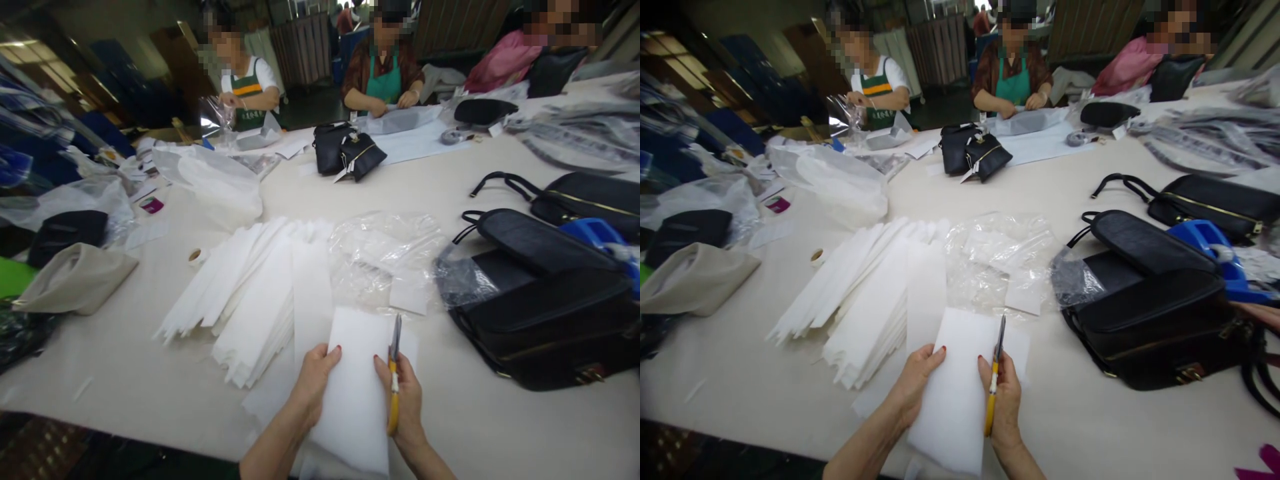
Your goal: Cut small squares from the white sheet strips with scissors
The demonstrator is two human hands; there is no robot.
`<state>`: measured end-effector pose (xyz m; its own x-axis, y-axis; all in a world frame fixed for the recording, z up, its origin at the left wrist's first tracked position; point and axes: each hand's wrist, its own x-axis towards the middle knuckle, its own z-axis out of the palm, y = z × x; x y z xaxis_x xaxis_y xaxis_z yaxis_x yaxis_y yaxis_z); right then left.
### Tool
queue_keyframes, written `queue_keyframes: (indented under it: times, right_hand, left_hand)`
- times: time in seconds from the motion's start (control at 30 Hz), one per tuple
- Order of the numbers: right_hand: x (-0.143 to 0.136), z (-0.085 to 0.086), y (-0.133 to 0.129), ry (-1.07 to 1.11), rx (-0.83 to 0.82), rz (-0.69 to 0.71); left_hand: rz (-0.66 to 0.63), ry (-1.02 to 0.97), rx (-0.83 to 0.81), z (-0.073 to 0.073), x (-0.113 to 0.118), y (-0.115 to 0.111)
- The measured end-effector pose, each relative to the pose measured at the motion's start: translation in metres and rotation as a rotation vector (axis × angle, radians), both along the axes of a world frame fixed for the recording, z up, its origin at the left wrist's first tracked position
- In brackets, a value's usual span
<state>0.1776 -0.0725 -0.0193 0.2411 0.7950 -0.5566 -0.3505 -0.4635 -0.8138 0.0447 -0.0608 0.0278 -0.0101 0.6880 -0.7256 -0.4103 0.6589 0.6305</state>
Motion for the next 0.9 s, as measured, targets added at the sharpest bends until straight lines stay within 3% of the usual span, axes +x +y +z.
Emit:
queue_keyframes:
  times: [0.13, 0.23, 0.33, 0.43, 0.53, 0.67, 0.9]
  right_hand:
    - [0.012, 0.000, 0.004, -0.038, -0.002, -0.037]
    - [0.017, 0.003, 0.011, -0.077, 0.012, -0.089]
    - [0.017, 0.005, 0.015, -0.111, 0.026, -0.128]
    - [0.014, 0.002, 0.016, -0.143, 0.029, -0.154]
    - [0.011, -0.002, 0.016, -0.167, 0.038, -0.147]
    - [0.009, -0.006, 0.017, -0.209, 0.051, -0.132]
    - [0.006, -0.006, 0.020, -0.287, 0.060, -0.112]
  left_hand:
    - [-0.157, -0.156, 0.069, 0.007, -0.008, -0.006]
    - [-0.160, -0.046, 0.026, -0.001, -0.014, -0.018]
    - [0.028, 0.005, -0.090, -0.016, -0.007, -0.030]
    - [0.316, -0.149, -0.103, -0.025, 0.010, -0.036]
    - [0.479, -0.320, -0.104, -0.025, 0.029, -0.036]
    - [0.519, -0.364, -0.166, -0.022, 0.044, -0.030]
    - [0.449, -0.268, -0.058, -0.017, 0.048, -0.021]
